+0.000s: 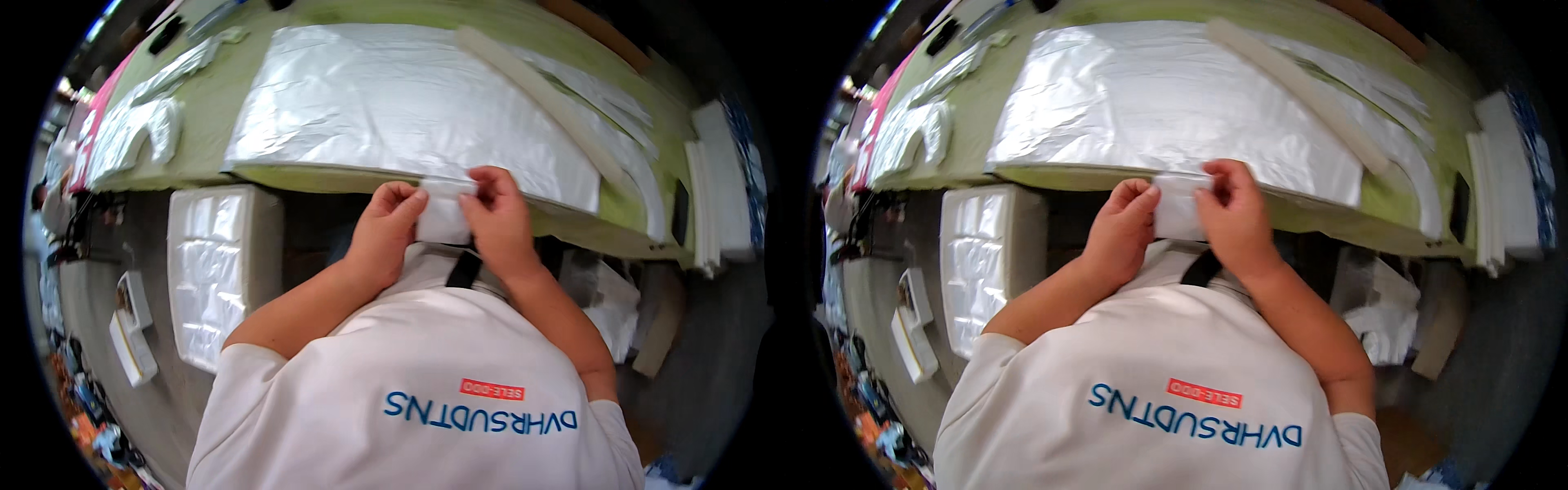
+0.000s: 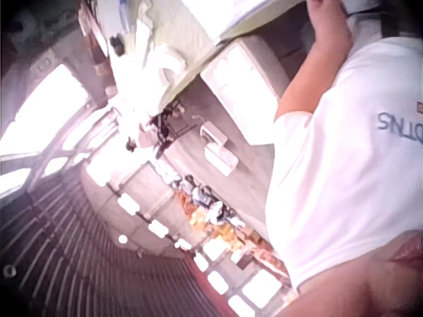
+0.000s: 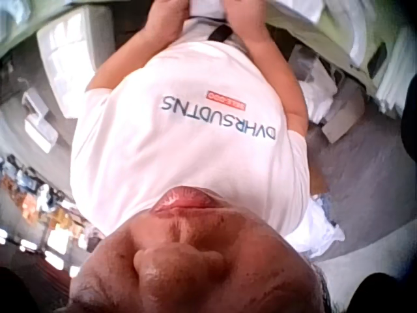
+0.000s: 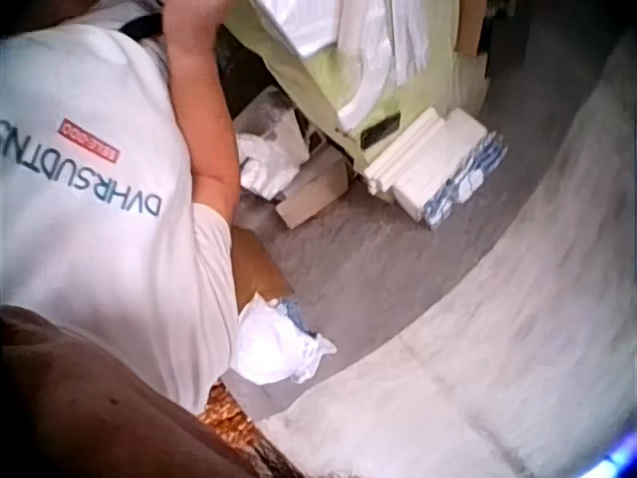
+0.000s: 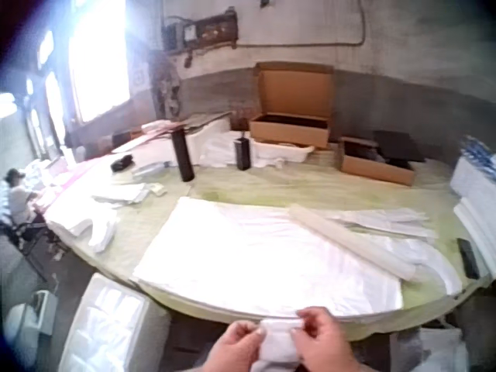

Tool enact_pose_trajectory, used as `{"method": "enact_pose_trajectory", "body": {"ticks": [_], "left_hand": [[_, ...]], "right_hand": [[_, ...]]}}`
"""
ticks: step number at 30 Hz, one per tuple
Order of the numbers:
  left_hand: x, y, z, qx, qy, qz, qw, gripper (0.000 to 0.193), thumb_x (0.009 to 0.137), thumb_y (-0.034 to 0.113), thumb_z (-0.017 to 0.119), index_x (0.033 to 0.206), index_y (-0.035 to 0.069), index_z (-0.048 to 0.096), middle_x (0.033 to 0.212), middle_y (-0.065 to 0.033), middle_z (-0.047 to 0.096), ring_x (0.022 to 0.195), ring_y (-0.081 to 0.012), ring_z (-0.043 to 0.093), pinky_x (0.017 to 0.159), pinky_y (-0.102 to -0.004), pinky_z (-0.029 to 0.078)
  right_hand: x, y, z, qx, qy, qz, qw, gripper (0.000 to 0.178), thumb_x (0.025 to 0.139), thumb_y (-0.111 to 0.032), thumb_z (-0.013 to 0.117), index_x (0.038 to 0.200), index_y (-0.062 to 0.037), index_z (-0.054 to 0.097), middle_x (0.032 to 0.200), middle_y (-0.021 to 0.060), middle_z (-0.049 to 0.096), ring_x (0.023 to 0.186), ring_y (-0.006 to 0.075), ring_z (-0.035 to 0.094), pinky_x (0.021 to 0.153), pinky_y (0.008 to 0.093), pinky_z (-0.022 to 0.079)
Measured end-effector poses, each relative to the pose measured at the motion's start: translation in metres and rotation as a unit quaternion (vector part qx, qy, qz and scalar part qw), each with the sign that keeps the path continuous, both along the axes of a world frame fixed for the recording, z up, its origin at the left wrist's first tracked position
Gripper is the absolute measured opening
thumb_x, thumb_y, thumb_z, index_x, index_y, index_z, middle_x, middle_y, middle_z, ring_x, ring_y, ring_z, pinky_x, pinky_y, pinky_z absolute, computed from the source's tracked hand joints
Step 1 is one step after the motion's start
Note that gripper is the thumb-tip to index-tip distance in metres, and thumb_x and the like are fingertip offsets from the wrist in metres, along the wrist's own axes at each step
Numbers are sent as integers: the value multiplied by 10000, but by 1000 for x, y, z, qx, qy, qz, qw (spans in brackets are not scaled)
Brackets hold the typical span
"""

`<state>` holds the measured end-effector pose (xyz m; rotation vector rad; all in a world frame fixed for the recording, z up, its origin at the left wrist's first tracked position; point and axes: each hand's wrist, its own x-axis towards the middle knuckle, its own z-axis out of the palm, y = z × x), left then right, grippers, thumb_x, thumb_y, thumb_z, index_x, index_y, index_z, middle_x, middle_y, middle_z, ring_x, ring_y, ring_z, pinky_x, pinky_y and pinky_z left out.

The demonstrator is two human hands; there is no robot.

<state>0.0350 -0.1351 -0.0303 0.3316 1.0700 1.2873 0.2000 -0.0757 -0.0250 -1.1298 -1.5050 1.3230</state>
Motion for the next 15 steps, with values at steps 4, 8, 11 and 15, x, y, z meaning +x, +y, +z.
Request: {"method": "enact_pose_trajectory", "body": {"ticks": [4, 8, 11, 15], "left_hand": [[-10, -17, -10, 120, 107, -26, 987, 207, 969, 19, 641, 1169, 60, 605, 1195, -31, 628, 1056, -116, 596, 914, -282, 499], [-33, -24, -8, 55, 149, -28, 987, 171, 939, -37, 634, 1084, 35, 688, 1071, -11, 689, 1015, -98, 620, 912, -265, 500], [-75, -36, -20, 81, 178, 48, 979, 223, 908, -74, 616, 1077, 45, 700, 1058, -27, 695, 988, -112, 632, 912, -264, 505], [-185, -55, 9, 41, 350, 218, 910, 215, 887, 22, 589, 1058, 58, 714, 931, 16, 659, 808, -61, 564, 728, -217, 460]], "right_hand": [[-4, -6, -7, -27, 68, -9, 997, 250, 929, 10, 658, 1156, -50, 573, 939, -20, 562, 807, 58, 515, 712, 225, 465], [-12, -15, 0, -55, 64, 65, 994, 226, 947, 22, 627, 1152, -57, 579, 961, -12, 591, 835, 60, 534, 762, 230, 479], [-13, -14, -6, -66, 78, 67, 993, 217, 955, 27, 610, 1152, -56, 581, 980, 5, 624, 842, 68, 552, 768, 236, 489], [-8, -14, -9, -77, 87, 71, 991, 191, 962, 27, 597, 1135, -55, 592, 981, 22, 644, 840, 75, 564, 765, 228, 489]]}}
